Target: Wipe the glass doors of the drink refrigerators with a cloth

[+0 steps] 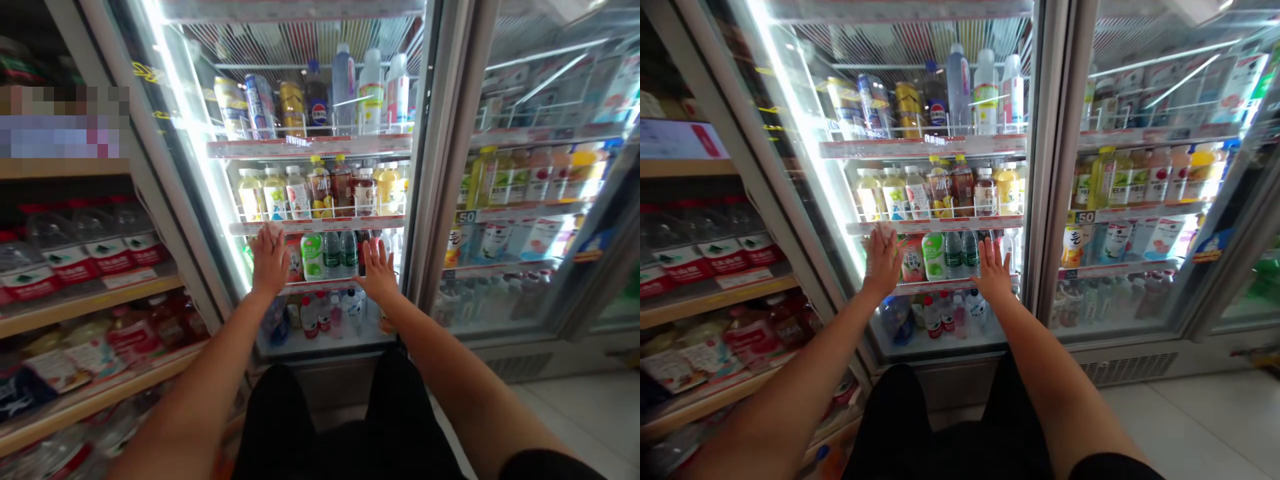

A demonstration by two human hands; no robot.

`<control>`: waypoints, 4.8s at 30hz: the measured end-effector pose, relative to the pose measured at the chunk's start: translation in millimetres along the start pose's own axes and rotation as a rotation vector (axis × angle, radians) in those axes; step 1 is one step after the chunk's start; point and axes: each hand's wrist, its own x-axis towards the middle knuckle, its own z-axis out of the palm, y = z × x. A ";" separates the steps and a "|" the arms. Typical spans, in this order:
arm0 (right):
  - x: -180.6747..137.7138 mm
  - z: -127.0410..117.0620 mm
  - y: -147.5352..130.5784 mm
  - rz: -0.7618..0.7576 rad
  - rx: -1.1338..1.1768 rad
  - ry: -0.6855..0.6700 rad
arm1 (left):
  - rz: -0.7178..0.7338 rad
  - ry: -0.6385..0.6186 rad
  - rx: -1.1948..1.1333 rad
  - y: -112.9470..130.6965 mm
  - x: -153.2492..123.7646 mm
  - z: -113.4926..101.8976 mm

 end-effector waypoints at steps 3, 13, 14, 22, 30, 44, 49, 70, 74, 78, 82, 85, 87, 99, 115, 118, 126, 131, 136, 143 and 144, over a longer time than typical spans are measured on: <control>-0.3 1.8 0.3 -0.004 0.001 0.013 | 0.090 -0.070 0.031 19.6 -17.6 9.8; -1.8 1.8 1.9 -0.006 0.027 0.019 | 0.059 0.033 0.040 16.8 40.6 -4.1; -2.0 2.3 2.1 -0.008 0.032 0.026 | 0.074 0.010 0.044 22.6 37.2 -1.8; -2.0 9.2 5.6 -0.019 0.030 0.025 | 0.189 -0.174 0.080 43.3 27.1 6.6; -4.6 7.8 5.3 -0.028 0.026 0.043 | 0.166 -0.176 0.057 71.9 32.0 20.3; -12.5 -1.2 0.2 -0.050 0.093 0.069 | 0.294 -0.243 0.048 89.5 20.9 28.7; 3.8 -37.5 -21.2 -0.357 0.165 0.254 | 0.418 -0.289 0.049 103.5 4.0 47.8; 38.7 -24.2 -16.2 -0.828 -0.133 0.254 | 0.060 0.030 0.121 -32.6 -23.6 13.6; 55.6 -38.0 -19.7 -0.875 -0.234 0.239 | 0.037 0.083 0.084 -42.1 -26.8 32.2; 53.4 -20.0 -17.9 -0.975 -0.237 0.158 | 0.040 0.158 0.072 -45.7 -30.2 45.9; 48.1 -10.9 -16.2 -0.993 -0.162 0.088 | 0.015 0.135 0.045 -46.7 -31.2 48.0; 57.8 -24.7 -16.3 -0.856 -0.108 0.147 | -0.009 0.104 0.015 -45.7 -31.1 46.5; 65.4 -34.4 -17.6 -0.722 -0.062 0.285 | -0.013 0.092 0.003 -44.9 -31.0 45.6; 83.6 -58.4 -32.4 -0.719 -0.089 0.273 | 0.074 0.179 0.091 -46.3 -31.7 46.7; 114.3 -74.3 -60.0 -0.640 -0.083 0.383 | -0.040 0.076 -0.016 -44.5 -30.0 43.2; 106.8 -65.1 -72.1 -0.752 -0.135 0.314 | -0.050 0.069 -0.021 -43.3 -29.0 41.9; 107.7 -71.5 -61.7 -0.635 -0.122 0.299 | -0.021 0.094 0.029 -42.7 -29.7 41.5; 94.3 -65.5 -27.8 -0.801 -0.093 0.228 | -0.028 0.086 0.056 -41.9 -29.9 41.5; 88.7 -68.2 -0.8 -0.648 -0.060 0.343 | -0.014 0.089 0.033 -45.7 -30.6 44.2; 68.0 -59.1 31.3 -0.686 -0.062 0.269 | -0.022 0.099 0.009 -45.0 -30.0 44.9; 67.0 -60.1 37.3 -0.698 -0.067 0.263 | -0.017 0.104 0.019 -44.9 -29.9 44.8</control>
